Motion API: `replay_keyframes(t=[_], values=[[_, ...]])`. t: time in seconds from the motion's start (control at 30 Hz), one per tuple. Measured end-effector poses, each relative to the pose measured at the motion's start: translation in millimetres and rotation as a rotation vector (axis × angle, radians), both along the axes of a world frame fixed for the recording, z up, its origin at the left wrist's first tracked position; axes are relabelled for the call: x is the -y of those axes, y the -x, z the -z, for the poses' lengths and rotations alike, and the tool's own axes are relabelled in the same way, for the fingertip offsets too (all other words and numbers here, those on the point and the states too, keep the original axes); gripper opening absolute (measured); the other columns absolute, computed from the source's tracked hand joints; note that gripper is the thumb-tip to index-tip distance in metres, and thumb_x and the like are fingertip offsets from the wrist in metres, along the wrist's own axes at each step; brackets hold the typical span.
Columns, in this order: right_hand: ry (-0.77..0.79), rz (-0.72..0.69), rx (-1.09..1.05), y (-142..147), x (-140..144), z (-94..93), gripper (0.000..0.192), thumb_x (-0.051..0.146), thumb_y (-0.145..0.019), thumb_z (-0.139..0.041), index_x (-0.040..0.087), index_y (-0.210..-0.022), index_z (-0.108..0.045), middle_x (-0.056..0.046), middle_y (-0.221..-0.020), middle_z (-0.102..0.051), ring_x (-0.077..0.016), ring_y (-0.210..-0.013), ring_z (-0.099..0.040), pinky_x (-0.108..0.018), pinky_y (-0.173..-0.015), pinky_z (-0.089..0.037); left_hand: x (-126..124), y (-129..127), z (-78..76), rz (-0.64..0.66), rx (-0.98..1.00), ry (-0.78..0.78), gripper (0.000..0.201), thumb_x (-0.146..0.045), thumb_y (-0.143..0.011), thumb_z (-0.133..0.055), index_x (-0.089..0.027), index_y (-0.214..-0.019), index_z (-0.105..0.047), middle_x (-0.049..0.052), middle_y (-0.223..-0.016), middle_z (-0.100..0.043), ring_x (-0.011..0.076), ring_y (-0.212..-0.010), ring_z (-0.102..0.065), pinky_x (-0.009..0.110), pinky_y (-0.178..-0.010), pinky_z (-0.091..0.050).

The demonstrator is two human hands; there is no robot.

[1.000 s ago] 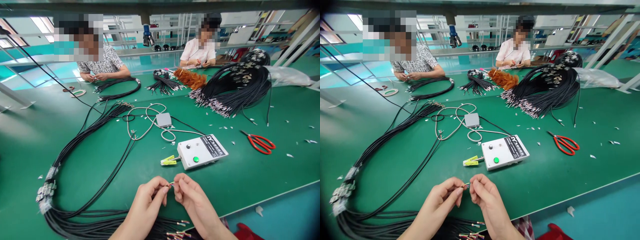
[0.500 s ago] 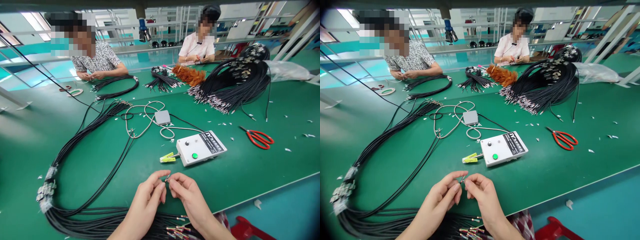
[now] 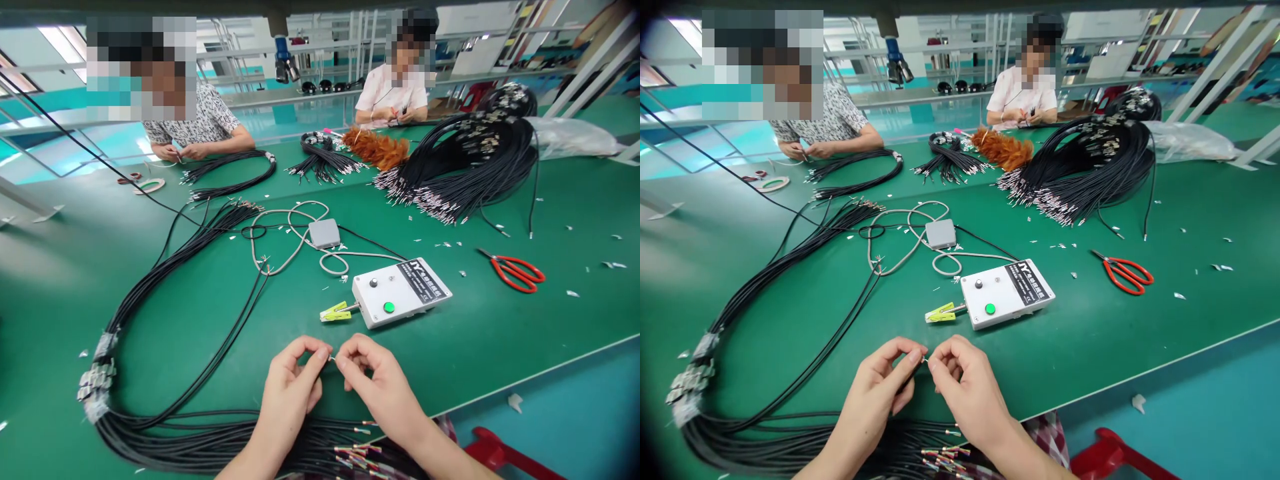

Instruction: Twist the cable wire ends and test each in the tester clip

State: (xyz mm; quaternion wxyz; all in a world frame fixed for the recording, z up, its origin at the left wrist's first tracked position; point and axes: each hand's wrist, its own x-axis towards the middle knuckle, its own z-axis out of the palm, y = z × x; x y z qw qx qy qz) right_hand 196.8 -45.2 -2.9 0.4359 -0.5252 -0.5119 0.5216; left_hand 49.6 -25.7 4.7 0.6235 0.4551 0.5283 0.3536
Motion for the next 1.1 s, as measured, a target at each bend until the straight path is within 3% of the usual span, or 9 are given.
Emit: replay_keyframes(t=[0.2, 0.3, 0.43, 0.53, 0.6, 0.7, 0.8, 0.9, 1.1], values=[[-0.195, -0.010, 0.267, -17.1, -0.3, 2.1, 0.016, 0.028, -0.097, -0.049, 0.020, -0.089, -0.061, 0.000, -0.083, -0.060, -0.0127, -0.070, -0.056, -0.025, -0.066, -0.043, -2.8, 1.2, 4.6, 0.054, -0.098, -0.131, 0.031, -0.046, -0.087, -0.055, -0.018, -0.075, -0.053, -0.009, -0.053, -0.034, 0.0065, -0.044, -0.028, 0.018, -0.041, -0.020], [-0.436, 0.006, 0.587, -20.2, -2.3, -2.5, 0.013, 0.028, -0.096, -0.054, 0.021, -0.104, -0.061, -0.003, -0.096, -0.065, -0.0161, -0.079, -0.059, -0.030, -0.073, -0.040, -4.1, 2.0, 6.3, 0.087, -0.179, -0.216, 0.025, -0.039, -0.091, -0.051, -0.019, -0.076, -0.054, -0.007, -0.057, -0.039, 0.0083, -0.047, -0.032, 0.020, -0.044, -0.024], [-0.768, -0.126, 0.943, -24.0, -13.5, -9.4, 0.020, 0.023, -0.098, -0.049, 0.021, -0.085, -0.064, 0.000, -0.081, -0.066, -0.0170, -0.071, -0.057, -0.032, -0.068, -0.031, -6.1, 4.6, 5.6, 0.184, -0.373, -0.504, 0.023, -0.025, -0.093, -0.046, -0.019, -0.073, -0.055, -0.001, -0.069, -0.052, 0.0129, -0.061, -0.047, 0.023, -0.058, -0.037], [-0.832, -0.124, 1.049, -31.7, -28.3, -14.1, 0.019, 0.020, -0.097, -0.052, 0.020, -0.083, -0.064, 0.000, -0.081, -0.068, -0.0171, -0.072, -0.057, -0.033, -0.069, -0.030, -13.7, 7.8, 6.4, 0.176, -0.466, -0.646, 0.024, -0.020, -0.093, -0.043, -0.019, -0.073, -0.056, 0.001, -0.074, -0.055, 0.0151, -0.068, -0.052, 0.025, -0.066, -0.041], [-0.810, -0.097, 1.118, -35.2, -41.6, -17.9, 0.005, 0.019, -0.092, -0.061, 0.019, -0.092, -0.065, -0.002, -0.092, -0.071, -0.0187, -0.083, -0.059, -0.033, -0.072, -0.031, -22.1, 9.9, 8.5, 0.120, -0.462, -0.609, 0.023, -0.022, -0.092, -0.045, -0.019, -0.072, -0.056, 0.000, -0.072, -0.054, 0.0145, -0.065, -0.051, 0.025, -0.062, -0.040], [-0.725, -0.184, 1.278, -33.3, -64.8, -22.2, 0.021, 0.022, -0.084, -0.073, 0.018, -0.103, -0.065, -0.004, -0.105, -0.071, -0.0217, -0.099, -0.057, -0.035, -0.077, -0.031, -34.8, 12.2, 13.0, 0.043, -0.311, -0.384, 0.020, -0.030, -0.088, -0.053, -0.019, -0.072, -0.054, -0.004, -0.061, -0.047, 0.0100, -0.050, -0.041, 0.021, -0.047, -0.031], [-0.659, -0.317, 1.377, -27.3, -83.6, -21.5, 0.015, 0.025, -0.080, -0.077, 0.017, -0.087, -0.067, -0.003, -0.091, -0.073, -0.0218, -0.094, -0.057, -0.035, -0.075, -0.029, -43.1, 12.9, 16.7, -0.013, -0.128, -0.209, 0.024, -0.039, -0.083, -0.058, -0.019, -0.072, -0.052, -0.008, -0.056, -0.041, 0.0057, -0.042, -0.032, 0.018, -0.040, -0.021], [-0.662, -0.372, 1.391, -24.9, -90.9, -18.0, 0.012, 0.020, -0.082, -0.074, 0.018, -0.073, -0.066, -0.002, -0.076, -0.070, -0.0196, -0.083, -0.057, -0.035, -0.072, -0.027, -47.4, 11.0, 18.5, -0.034, -0.081, -0.174, 0.028, -0.043, -0.080, -0.060, -0.019, -0.072, -0.049, -0.008, -0.057, -0.042, 0.0038, -0.039, -0.031, 0.016, -0.038, -0.021], [-0.669, -0.404, 1.412, -26.8, -89.5, -17.2, 0.015, 0.012, -0.084, -0.069, 0.018, -0.071, -0.065, 0.000, -0.071, -0.067, -0.0184, -0.081, -0.055, -0.034, -0.072, -0.025, -53.5, 4.3, 24.1, -0.081, -0.078, -0.165, 0.028, -0.042, -0.079, -0.060, -0.019, -0.069, -0.047, -0.009, -0.054, -0.041, 0.0034, -0.038, -0.031, 0.015, -0.037, -0.020]])
